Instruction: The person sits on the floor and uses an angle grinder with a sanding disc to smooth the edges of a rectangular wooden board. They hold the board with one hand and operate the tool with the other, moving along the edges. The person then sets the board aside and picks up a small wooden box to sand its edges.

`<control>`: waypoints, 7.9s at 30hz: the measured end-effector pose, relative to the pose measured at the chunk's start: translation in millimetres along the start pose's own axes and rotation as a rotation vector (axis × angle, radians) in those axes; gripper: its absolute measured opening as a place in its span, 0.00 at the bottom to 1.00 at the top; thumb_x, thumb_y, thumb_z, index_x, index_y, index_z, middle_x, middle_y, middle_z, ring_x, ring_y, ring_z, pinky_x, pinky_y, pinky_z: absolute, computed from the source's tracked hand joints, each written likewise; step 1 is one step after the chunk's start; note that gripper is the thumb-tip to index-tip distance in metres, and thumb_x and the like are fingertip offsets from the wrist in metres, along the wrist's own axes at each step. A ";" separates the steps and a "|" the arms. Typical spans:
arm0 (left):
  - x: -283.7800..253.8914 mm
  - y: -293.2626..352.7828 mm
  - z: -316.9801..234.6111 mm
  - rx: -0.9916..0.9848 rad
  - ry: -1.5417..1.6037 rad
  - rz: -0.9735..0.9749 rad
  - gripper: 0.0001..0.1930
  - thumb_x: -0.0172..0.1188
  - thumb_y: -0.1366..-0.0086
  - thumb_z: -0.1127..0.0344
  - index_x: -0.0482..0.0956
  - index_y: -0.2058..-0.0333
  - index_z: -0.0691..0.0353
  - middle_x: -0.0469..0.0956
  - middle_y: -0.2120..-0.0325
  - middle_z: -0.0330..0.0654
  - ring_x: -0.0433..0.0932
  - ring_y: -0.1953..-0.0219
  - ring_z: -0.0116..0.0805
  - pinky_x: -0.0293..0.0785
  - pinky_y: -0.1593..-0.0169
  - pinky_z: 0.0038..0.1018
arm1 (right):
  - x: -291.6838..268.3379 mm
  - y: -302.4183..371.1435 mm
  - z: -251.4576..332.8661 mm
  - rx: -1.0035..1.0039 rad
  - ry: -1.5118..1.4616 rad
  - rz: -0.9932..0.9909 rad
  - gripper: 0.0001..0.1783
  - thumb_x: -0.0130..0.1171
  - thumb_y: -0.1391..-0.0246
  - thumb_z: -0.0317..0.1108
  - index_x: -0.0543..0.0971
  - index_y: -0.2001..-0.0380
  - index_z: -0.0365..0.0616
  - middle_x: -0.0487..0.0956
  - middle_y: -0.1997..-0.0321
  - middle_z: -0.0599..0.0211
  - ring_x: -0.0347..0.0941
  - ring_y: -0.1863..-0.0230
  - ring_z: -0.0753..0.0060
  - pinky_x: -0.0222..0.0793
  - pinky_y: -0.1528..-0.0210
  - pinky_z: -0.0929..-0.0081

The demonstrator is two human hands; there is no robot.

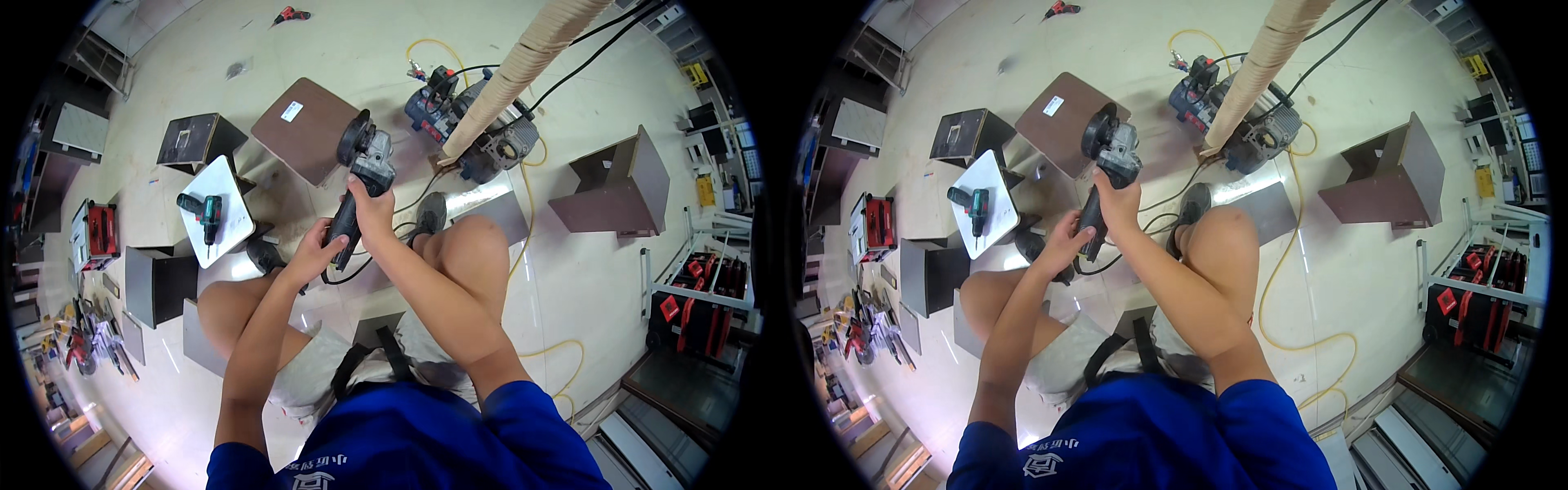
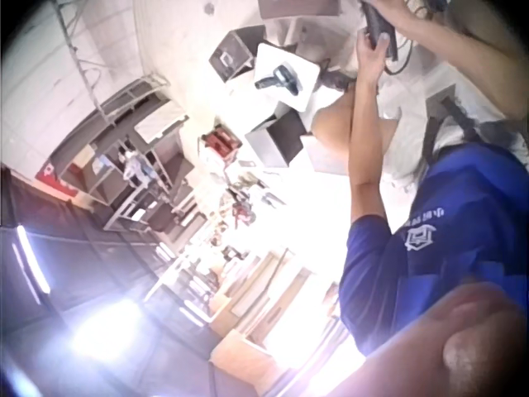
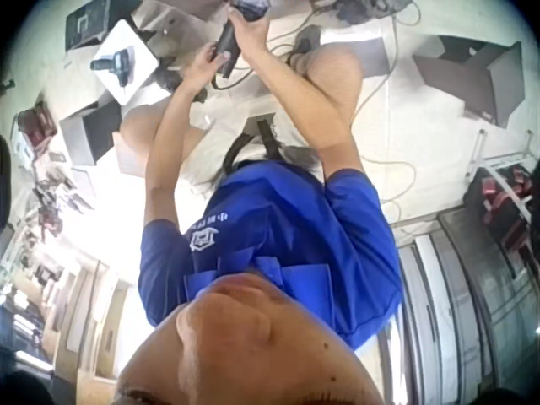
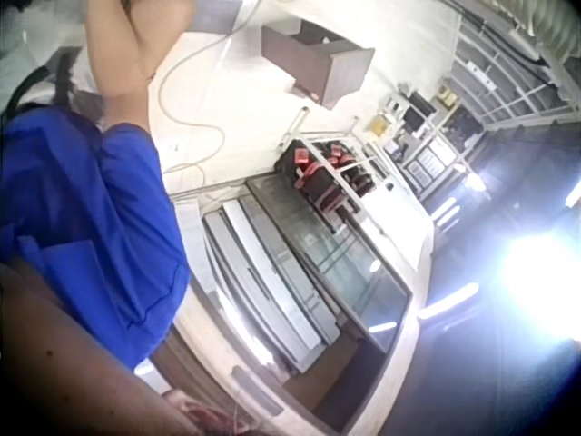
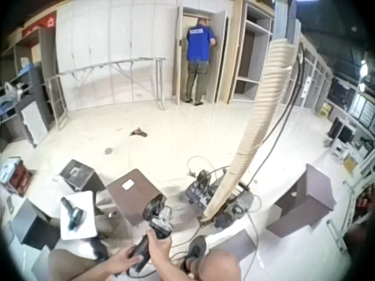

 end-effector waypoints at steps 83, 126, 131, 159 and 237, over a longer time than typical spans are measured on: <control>-250.3 -56.4 261.2 -0.278 1.040 -1.164 0.11 0.62 0.31 0.63 0.72 0.55 0.59 0.79 0.65 0.42 0.81 0.67 0.36 0.77 0.65 0.36 | 70.6 -85.6 97.5 0.067 -0.041 0.271 0.29 0.63 0.41 0.45 0.69 0.44 0.37 0.79 0.55 0.53 0.79 0.61 0.56 0.79 0.53 0.59; -196.4 380.7 300.0 -0.447 -0.719 -1.420 0.26 0.65 0.42 0.59 0.77 0.45 0.60 0.77 0.49 0.59 0.75 0.45 0.56 0.71 0.41 0.42 | 235.0 78.9 -2.0 0.268 -0.301 0.534 0.22 0.66 0.42 0.42 0.70 0.55 0.38 0.77 0.65 0.57 0.78 0.70 0.55 0.81 0.65 0.56; -108.0 311.8 217.4 0.072 0.795 -1.025 0.26 0.57 0.30 0.51 0.73 0.41 0.63 0.79 0.47 0.52 0.79 0.47 0.47 0.73 0.42 0.39 | 185.8 56.2 -31.6 0.572 -0.255 0.424 0.22 0.65 0.42 0.48 0.73 0.58 0.40 0.76 0.66 0.61 0.77 0.68 0.61 0.79 0.60 0.59; -78.9 204.0 -81.3 0.547 -0.516 -0.614 0.34 0.61 0.31 0.60 0.59 0.34 0.72 0.67 0.37 0.57 0.67 0.35 0.45 0.61 0.33 0.35 | 141.2 110.7 39.8 -0.109 -0.255 0.616 0.32 0.69 0.45 0.38 0.67 0.42 0.41 0.78 0.53 0.63 0.75 0.53 0.73 0.71 0.47 0.72; -80.4 169.5 -130.9 0.614 0.172 -0.546 0.35 0.60 0.34 0.46 0.62 0.41 0.68 0.77 0.62 0.48 0.78 0.65 0.42 0.75 0.57 0.35 | -616.3 319.2 184.8 -0.468 -0.528 -0.823 0.24 0.57 0.37 0.50 0.73 0.50 0.39 0.82 0.58 0.57 0.82 0.61 0.61 0.81 0.59 0.60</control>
Point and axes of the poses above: each hand's wrist, its own y-axis away from the middle knuckle, its own x-axis out of the palm, z = x × y, the point moved 5 cm from there along -y, towards the middle knuckle
